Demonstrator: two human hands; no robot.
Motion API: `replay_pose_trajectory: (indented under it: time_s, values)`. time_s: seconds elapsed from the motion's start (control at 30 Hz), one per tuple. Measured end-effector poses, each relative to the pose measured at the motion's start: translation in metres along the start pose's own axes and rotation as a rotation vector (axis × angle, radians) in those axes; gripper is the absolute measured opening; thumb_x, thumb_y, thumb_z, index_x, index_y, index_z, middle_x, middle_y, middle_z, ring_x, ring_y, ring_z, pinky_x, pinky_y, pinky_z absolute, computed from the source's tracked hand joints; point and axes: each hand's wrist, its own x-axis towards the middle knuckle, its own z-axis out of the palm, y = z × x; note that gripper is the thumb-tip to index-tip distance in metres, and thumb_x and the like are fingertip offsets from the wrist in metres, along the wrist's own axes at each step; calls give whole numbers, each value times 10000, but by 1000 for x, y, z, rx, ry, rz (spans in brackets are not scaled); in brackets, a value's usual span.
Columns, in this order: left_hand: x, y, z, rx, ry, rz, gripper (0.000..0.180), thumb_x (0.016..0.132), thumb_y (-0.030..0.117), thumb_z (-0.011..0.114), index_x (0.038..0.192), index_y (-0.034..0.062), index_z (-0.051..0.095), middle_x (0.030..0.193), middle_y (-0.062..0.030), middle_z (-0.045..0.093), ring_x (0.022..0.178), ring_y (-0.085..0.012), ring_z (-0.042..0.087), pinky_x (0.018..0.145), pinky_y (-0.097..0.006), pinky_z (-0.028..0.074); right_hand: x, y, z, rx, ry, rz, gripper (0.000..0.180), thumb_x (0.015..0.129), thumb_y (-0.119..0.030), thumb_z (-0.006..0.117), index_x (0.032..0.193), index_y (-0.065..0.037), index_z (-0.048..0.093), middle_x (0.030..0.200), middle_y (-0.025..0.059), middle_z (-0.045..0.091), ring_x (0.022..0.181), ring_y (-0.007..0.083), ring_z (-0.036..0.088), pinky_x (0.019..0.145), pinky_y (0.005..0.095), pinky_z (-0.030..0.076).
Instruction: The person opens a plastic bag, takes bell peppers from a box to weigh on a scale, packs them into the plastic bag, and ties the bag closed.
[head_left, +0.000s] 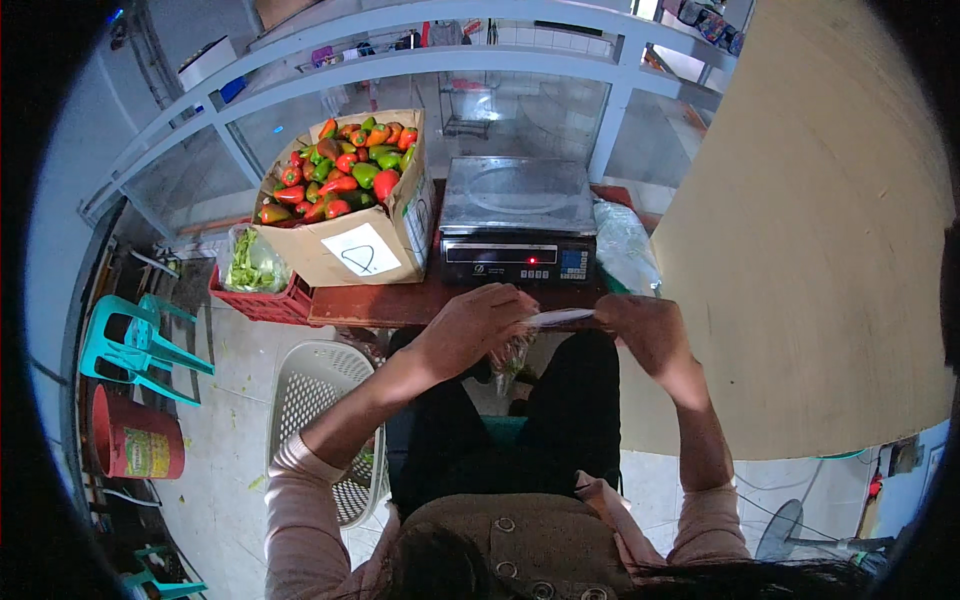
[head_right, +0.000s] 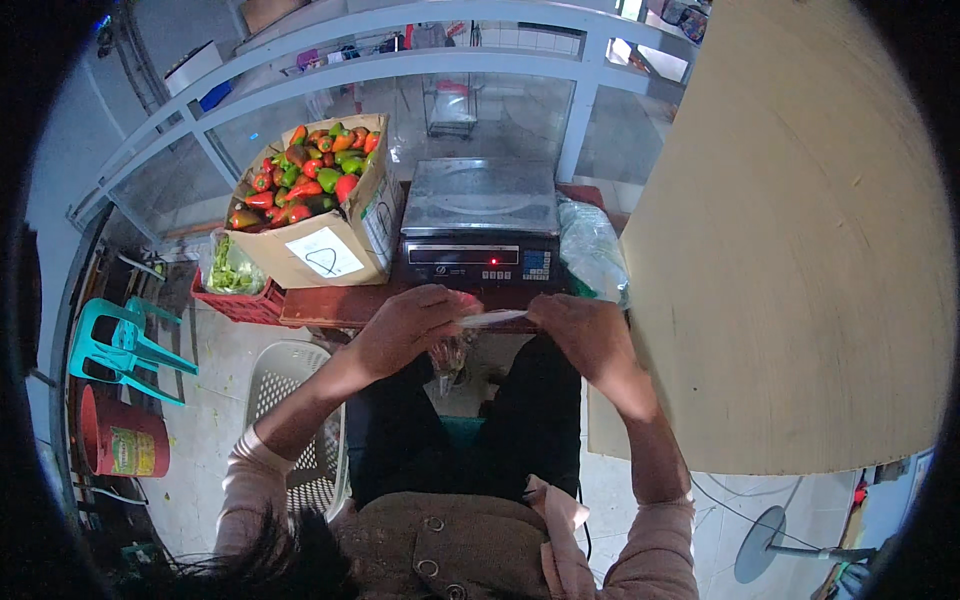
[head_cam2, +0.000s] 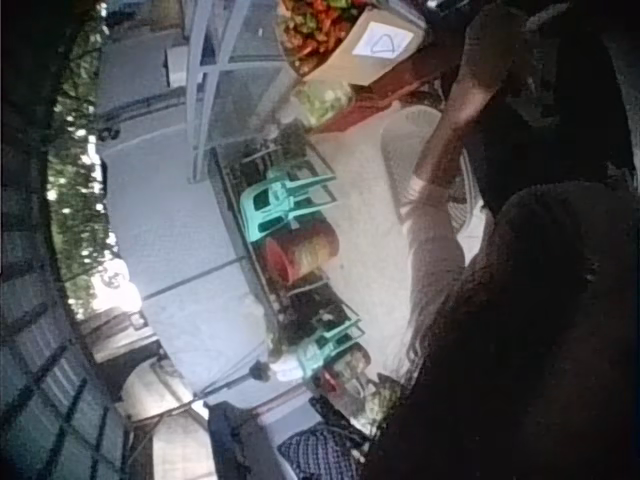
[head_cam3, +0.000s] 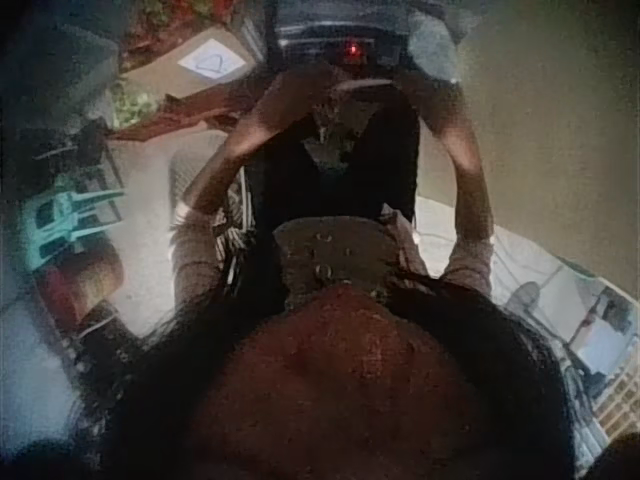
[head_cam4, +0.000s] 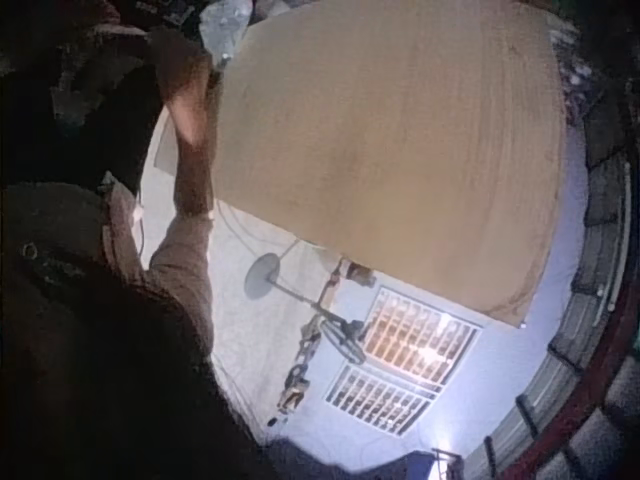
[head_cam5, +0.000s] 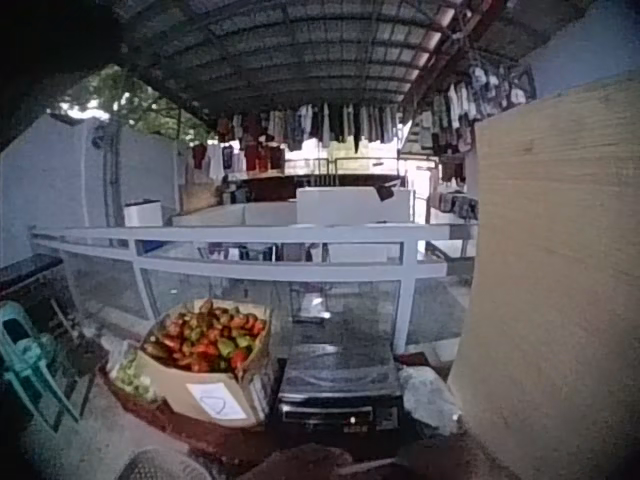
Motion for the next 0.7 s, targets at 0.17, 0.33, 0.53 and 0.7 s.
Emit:
replay_pose_trajectory:
  time_s: [0.17, 0.33, 0.53, 0.7]
  values:
    - [19, 26, -25, -348, -105, -158, 245, 777, 116, 559, 1007, 33, 544, 882, -93, 526, 817, -222, 535, 715, -338, 444, -10, 16, -7, 419, 184, 228, 106, 823, -64, 505, 852, 7, 579, 785, 116, 604, 654, 175, 589, 600, 280, 470]
    - [48, 44, -42, -397, 31, -76, 242, 733, 153, 640, 921, 16, 572, 813, -66, 545, 742, -181, 560, 663, -283, 439, 19, 31, 10, 856, 200, 279, 144, 819, -123, 533, 862, 13, 557, 794, 59, 570, 742, 123, 541, 668, 247, 449]
    - [102, 10, -7, -645, 382, -289, 200, 716, 141, 668, 781, -2, 544, 686, -55, 516, 623, -116, 523, 572, -264, 421, 63, 27, 145, 2080, 722, 649, 352, 874, -307, 476, 1118, -59, 422, 869, 46, 506, 745, 108, 505, 617, 210, 424]
    - [76, -44, 8, -238, 512, -355, 179, 700, 121, 666, 741, -6, 548, 662, -73, 520, 577, -151, 536, 542, -267, 420, 55, -11, 134, 1743, 278, 363, 182, 897, -270, 452, 869, -99, 511, 574, -58, 392, 456, 31, 299, 406, 209, 203]
